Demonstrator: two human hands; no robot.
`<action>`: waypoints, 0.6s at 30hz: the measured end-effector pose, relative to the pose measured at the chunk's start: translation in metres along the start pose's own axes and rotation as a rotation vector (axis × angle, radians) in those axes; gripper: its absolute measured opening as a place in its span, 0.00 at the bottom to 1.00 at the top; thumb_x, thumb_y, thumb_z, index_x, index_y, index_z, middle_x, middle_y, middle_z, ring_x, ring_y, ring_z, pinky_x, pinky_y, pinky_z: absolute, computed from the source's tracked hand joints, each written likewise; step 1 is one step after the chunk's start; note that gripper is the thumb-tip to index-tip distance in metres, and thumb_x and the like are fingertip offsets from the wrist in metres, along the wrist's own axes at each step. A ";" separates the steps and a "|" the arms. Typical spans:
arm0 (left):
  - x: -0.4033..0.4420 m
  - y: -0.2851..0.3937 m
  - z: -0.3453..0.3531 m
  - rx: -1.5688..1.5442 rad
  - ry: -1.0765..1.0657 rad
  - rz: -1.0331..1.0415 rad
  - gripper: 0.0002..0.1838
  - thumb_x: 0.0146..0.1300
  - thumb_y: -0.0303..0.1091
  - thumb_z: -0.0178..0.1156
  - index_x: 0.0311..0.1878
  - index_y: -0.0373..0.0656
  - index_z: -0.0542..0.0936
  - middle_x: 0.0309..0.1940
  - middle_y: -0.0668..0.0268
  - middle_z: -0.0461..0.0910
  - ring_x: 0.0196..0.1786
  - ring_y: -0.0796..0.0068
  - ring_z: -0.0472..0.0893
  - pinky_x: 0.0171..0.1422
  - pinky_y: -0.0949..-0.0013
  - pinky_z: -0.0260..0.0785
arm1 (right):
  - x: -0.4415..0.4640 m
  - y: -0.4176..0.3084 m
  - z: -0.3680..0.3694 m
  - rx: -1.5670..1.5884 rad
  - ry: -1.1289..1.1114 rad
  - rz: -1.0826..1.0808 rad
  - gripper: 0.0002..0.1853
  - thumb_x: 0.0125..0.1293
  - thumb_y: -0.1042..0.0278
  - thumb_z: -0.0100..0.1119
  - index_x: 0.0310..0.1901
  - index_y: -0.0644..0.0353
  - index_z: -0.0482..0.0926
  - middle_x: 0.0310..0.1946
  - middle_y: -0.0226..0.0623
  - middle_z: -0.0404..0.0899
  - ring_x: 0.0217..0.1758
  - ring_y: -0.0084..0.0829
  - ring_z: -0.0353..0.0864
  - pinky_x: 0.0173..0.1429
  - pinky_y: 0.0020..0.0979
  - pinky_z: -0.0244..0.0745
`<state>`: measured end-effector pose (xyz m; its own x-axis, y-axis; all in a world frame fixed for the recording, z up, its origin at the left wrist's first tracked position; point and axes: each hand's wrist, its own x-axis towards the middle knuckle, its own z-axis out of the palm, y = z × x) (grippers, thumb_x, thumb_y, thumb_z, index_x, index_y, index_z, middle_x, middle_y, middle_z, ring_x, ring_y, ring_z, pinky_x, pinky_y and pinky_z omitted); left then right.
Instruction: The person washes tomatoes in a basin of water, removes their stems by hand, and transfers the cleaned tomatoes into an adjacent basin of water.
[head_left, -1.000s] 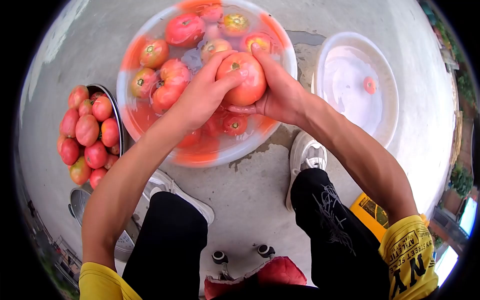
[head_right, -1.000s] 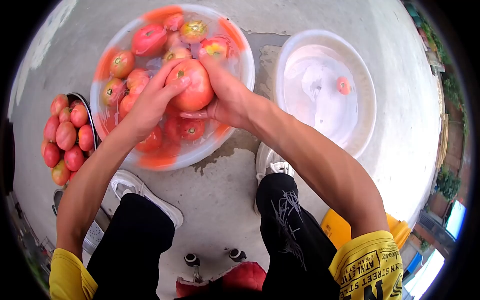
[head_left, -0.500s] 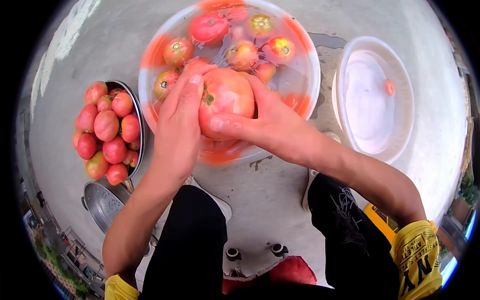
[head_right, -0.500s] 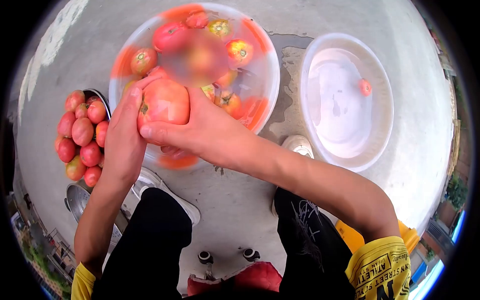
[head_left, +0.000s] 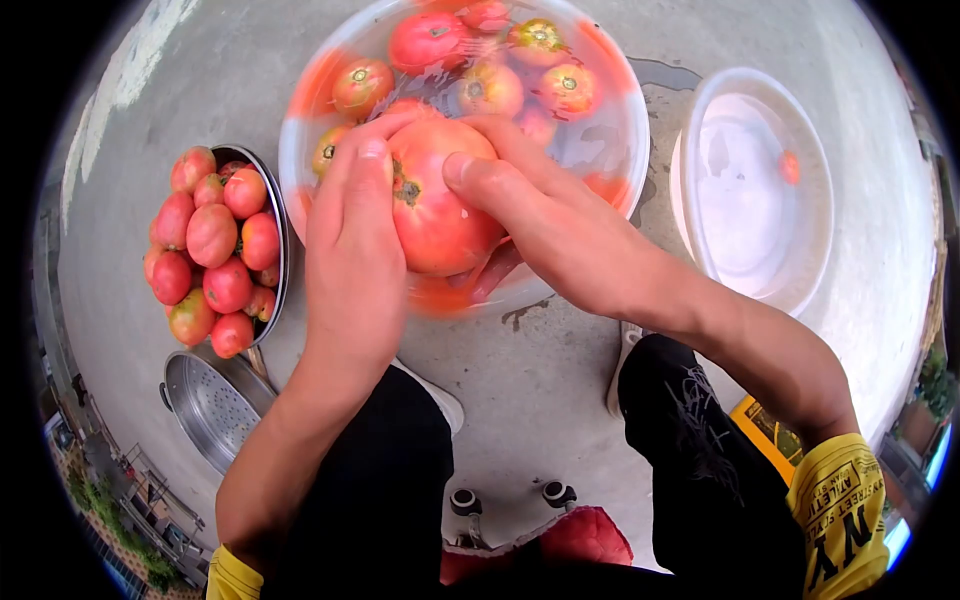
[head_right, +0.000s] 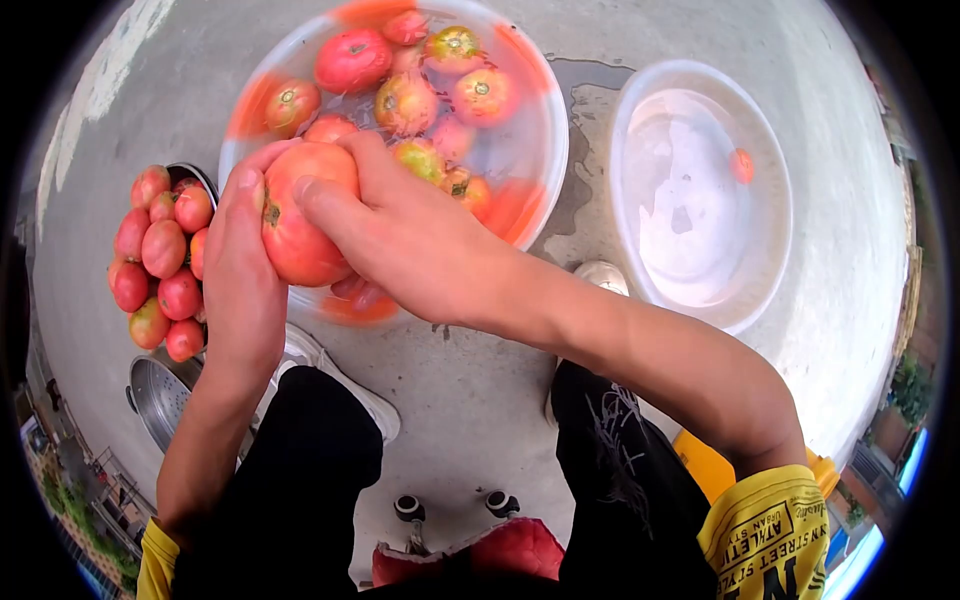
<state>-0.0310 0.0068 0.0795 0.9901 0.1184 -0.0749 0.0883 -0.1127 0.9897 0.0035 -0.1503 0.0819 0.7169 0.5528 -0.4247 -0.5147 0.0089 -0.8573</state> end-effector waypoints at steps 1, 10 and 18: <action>0.000 -0.001 0.002 0.038 0.051 -0.037 0.21 0.78 0.37 0.35 0.56 0.33 0.75 0.55 0.59 0.77 0.59 0.70 0.75 0.69 0.68 0.62 | -0.001 0.001 0.000 0.001 0.002 0.000 0.37 0.67 0.52 0.58 0.69 0.66 0.56 0.49 0.48 0.78 0.42 0.34 0.85 0.47 0.33 0.81; 0.000 -0.022 -0.007 0.196 0.062 -0.071 0.24 0.78 0.43 0.33 0.54 0.39 0.76 0.49 0.62 0.80 0.54 0.69 0.77 0.62 0.62 0.64 | 0.011 0.016 0.006 -0.364 0.055 -0.258 0.39 0.64 0.43 0.60 0.57 0.77 0.66 0.42 0.55 0.83 0.44 0.45 0.86 0.47 0.38 0.80; 0.006 0.000 -0.013 -0.358 -0.075 -0.649 0.24 0.77 0.51 0.34 0.50 0.42 0.74 0.34 0.62 0.81 0.25 0.77 0.78 0.17 0.76 0.61 | 0.030 0.025 0.010 -0.556 0.261 -0.385 0.32 0.65 0.43 0.57 0.49 0.74 0.76 0.32 0.57 0.82 0.37 0.57 0.82 0.46 0.48 0.79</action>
<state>-0.0266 0.0199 0.0802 0.7568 -0.0174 -0.6535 0.6298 0.2869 0.7218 0.0077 -0.1247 0.0510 0.9239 0.3779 -0.0591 0.0620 -0.3003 -0.9518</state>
